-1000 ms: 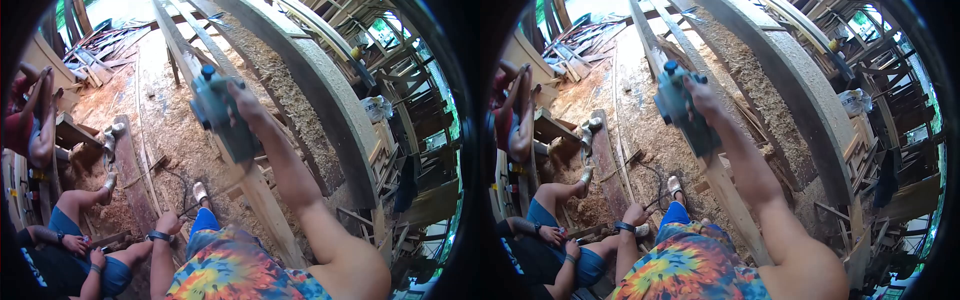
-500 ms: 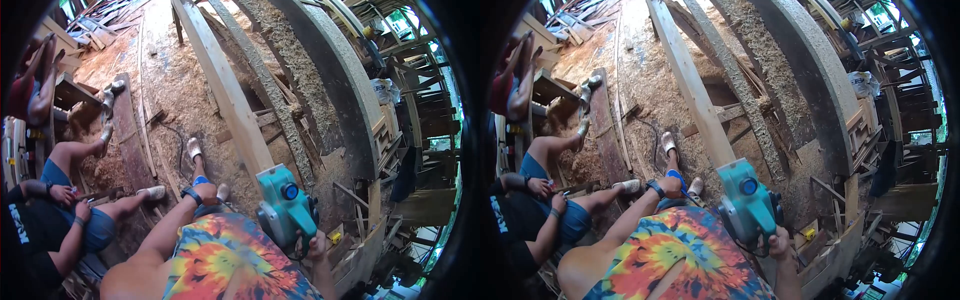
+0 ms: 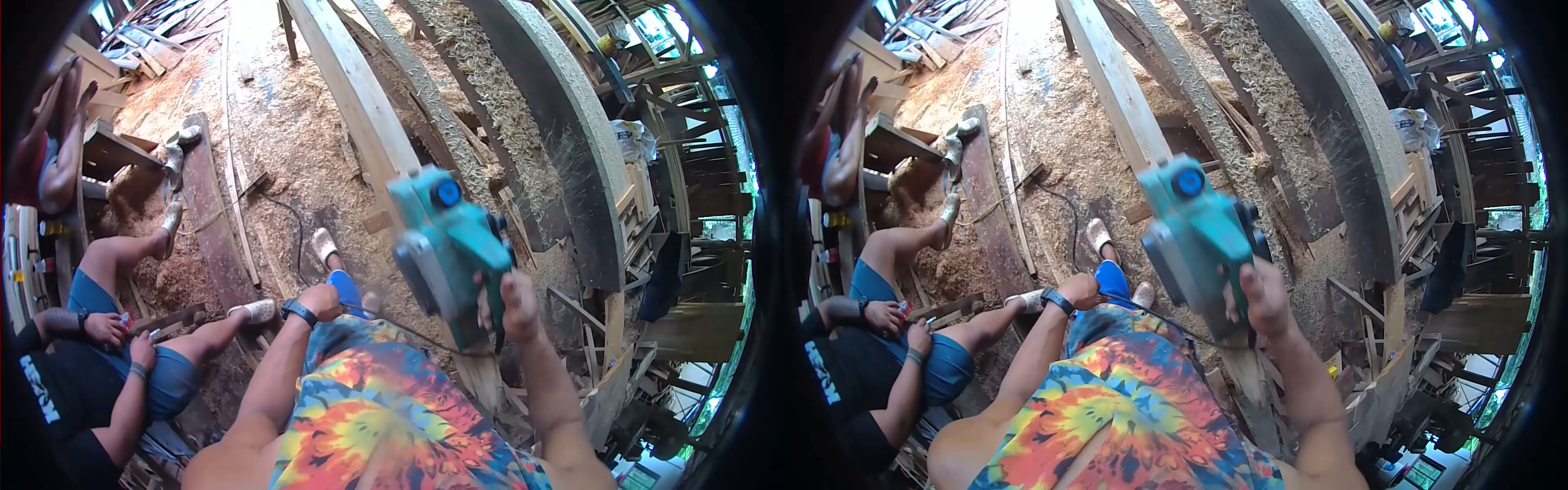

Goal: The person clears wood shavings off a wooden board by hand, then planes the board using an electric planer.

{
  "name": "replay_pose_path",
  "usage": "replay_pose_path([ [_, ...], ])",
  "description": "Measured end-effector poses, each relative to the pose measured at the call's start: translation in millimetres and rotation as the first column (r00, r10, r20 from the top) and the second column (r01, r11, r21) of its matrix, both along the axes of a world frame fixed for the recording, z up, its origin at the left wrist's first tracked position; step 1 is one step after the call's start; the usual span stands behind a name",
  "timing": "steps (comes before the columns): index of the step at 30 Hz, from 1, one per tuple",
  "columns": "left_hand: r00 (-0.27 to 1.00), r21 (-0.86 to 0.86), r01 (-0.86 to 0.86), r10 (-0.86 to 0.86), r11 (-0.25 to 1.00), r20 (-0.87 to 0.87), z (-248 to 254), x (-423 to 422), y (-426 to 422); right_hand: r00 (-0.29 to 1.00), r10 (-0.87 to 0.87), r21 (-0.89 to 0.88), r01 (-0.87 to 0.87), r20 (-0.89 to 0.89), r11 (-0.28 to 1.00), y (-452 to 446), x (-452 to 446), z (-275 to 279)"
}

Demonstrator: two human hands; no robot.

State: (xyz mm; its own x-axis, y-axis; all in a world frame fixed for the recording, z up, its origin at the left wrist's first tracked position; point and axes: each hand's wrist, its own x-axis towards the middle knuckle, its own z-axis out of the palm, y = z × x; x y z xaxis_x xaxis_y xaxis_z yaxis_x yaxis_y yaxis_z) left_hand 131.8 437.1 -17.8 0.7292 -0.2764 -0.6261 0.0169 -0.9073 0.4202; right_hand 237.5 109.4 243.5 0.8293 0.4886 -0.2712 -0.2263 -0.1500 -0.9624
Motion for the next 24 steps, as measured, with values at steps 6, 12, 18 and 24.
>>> replay_pose_path([
  [6, 0.981, 0.009, -0.193, 0.193, 0.981, -0.026, 30.7, 21.2, 38.8, 0.999, 0.042, 0.07, -0.042, 0.002, 0.997, 125.3, 127.2, 15.0],
  [12, 0.892, -0.083, -0.451, 0.451, 0.889, -0.016, 49.3, 33.3, 83.1, 0.995, 0.085, 0.101, -0.091, 0.059, 0.991, 246.5, 246.0, 25.3],
  [18, 0.706, -0.212, -0.677, 0.703, 0.705, 0.081, 83.2, 51.9, 119.0, 0.993, 0.051, 0.124, -0.064, 0.108, 0.99, 381.4, 372.3, 31.2],
  [24, 0.53, -0.396, -0.735, 0.83, 0.551, 0.173, 100.8, 64.7, 143.7, 0.99, 0.067, 0.189, -0.09, 0.124, 0.978, 436.3, 431.9, 15.2],
])
